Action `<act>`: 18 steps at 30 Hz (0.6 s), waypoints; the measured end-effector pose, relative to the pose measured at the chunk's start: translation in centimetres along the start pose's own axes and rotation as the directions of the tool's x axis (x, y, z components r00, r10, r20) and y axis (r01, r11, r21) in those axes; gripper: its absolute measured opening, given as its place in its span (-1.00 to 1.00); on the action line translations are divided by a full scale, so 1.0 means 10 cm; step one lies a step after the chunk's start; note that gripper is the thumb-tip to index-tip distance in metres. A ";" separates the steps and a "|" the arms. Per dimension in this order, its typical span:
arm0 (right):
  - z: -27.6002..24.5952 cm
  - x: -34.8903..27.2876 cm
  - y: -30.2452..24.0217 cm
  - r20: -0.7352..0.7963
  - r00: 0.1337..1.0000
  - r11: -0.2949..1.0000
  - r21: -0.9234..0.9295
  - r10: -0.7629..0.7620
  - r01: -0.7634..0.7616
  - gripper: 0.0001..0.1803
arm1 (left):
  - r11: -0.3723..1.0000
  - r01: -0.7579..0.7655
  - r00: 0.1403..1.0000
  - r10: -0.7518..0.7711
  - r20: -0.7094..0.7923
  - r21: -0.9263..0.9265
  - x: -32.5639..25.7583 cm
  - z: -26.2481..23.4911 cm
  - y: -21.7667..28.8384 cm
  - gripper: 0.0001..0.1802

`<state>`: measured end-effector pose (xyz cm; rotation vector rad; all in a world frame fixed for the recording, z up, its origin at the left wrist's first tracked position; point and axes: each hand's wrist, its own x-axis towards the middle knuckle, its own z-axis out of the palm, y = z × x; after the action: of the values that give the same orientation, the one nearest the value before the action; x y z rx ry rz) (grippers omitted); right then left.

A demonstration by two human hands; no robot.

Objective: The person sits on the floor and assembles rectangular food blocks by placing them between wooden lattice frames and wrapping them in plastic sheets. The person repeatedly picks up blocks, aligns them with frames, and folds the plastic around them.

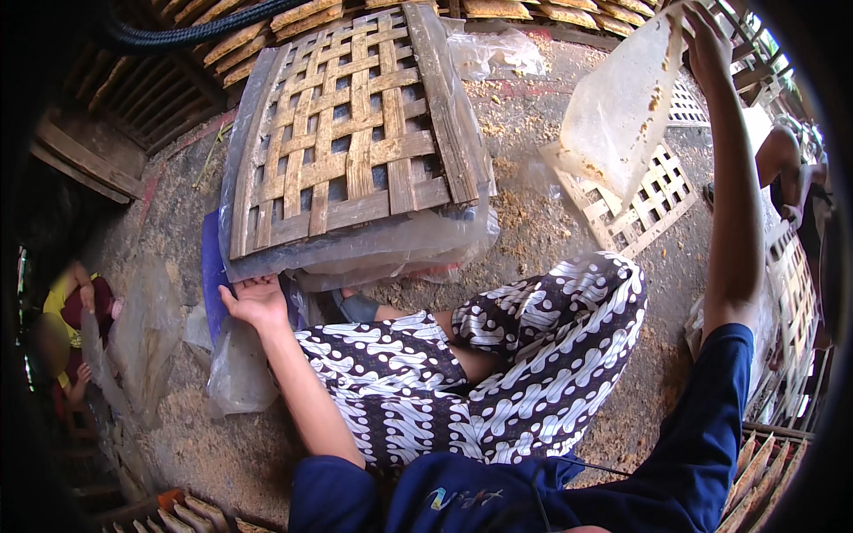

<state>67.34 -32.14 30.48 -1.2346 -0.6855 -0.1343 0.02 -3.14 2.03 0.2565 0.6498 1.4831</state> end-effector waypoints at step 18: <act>-2.17 -2.37 2.09 -0.139 0.641 0.554 -0.390 0.754 -0.736 -0.26 | 0.998 0.058 0.997 -0.059 0.044 0.027 0.13 -0.12 -0.14 -0.39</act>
<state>66.81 -50.58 -3.14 -1.8647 -0.0972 0.4996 0.49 -2.34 -0.04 0.2876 0.6356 1.4102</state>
